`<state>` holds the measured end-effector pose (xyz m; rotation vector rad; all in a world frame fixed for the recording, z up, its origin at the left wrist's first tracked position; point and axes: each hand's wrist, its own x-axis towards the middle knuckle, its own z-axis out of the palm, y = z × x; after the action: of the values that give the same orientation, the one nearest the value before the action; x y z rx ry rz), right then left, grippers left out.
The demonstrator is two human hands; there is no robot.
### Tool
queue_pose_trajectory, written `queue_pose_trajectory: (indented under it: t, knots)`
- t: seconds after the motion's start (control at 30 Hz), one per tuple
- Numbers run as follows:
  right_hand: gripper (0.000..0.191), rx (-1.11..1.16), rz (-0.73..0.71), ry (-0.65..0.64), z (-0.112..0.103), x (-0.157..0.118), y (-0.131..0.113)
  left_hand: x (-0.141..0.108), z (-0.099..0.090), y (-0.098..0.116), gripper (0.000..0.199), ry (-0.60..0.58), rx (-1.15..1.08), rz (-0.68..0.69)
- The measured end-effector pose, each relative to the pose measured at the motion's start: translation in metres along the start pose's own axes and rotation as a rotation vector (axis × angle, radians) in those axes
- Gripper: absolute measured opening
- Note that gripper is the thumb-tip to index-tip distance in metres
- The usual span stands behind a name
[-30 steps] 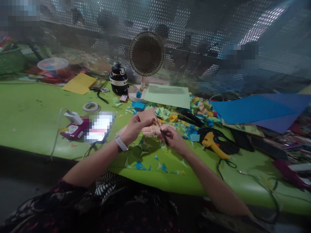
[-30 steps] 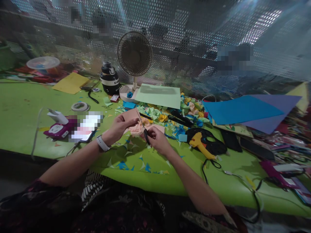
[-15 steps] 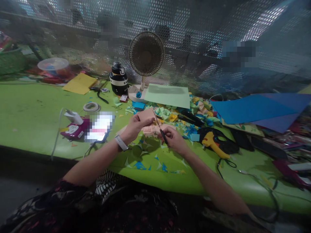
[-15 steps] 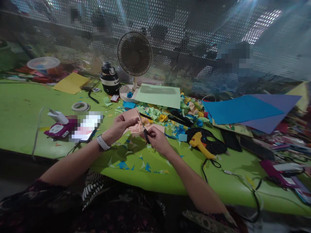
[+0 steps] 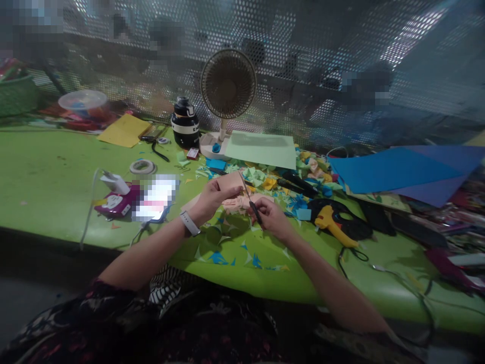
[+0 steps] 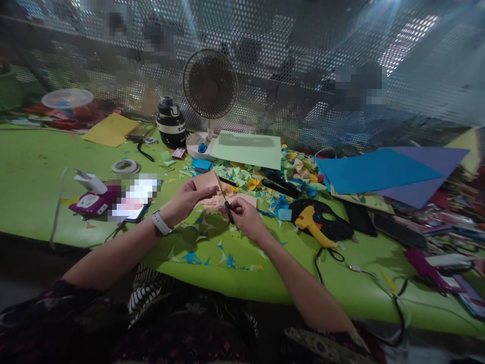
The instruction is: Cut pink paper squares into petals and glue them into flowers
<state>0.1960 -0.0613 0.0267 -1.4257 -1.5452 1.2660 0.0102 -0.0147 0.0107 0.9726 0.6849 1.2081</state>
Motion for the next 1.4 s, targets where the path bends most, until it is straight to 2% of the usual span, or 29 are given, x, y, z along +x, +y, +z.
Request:
queue_pose_trajectory:
  t: [0.37,0.67,0.83,0.93,1.17,1.4]
  knots:
    - [0.057,0.015,0.03,-0.023,0.0004,0.0004,0.0001,0.0011,-0.0034,-0.0064,0.033,-0.04,0.014,-0.045]
    - [0.057,0.063,0.035,-0.035,0.0001,0.0002,-0.0011,0.0021,-0.004,-0.0071,0.035,-0.015,0.06,-0.073]
    - [0.058,0.094,0.046,-0.079,-0.0006,0.0007,0.0002,0.0029,-0.0014,-0.0028,0.029,0.088,-0.126,-0.175]
    - [0.06,0.102,0.06,-0.086,0.0009,0.0013,0.0011,0.0015,0.0008,-0.0003,0.027,0.061,-0.194,-0.21]
    - [0.06,0.069,0.062,-0.078,0.0027,0.0007,0.0001,0.0018,0.0002,-0.0027,0.032,0.005,-0.205,-0.194]
    - [0.056,0.062,0.054,-0.078,0.0027,0.0027,0.0032,0.0033,-0.0015,-0.005,0.034,0.028,-0.215,-0.208]
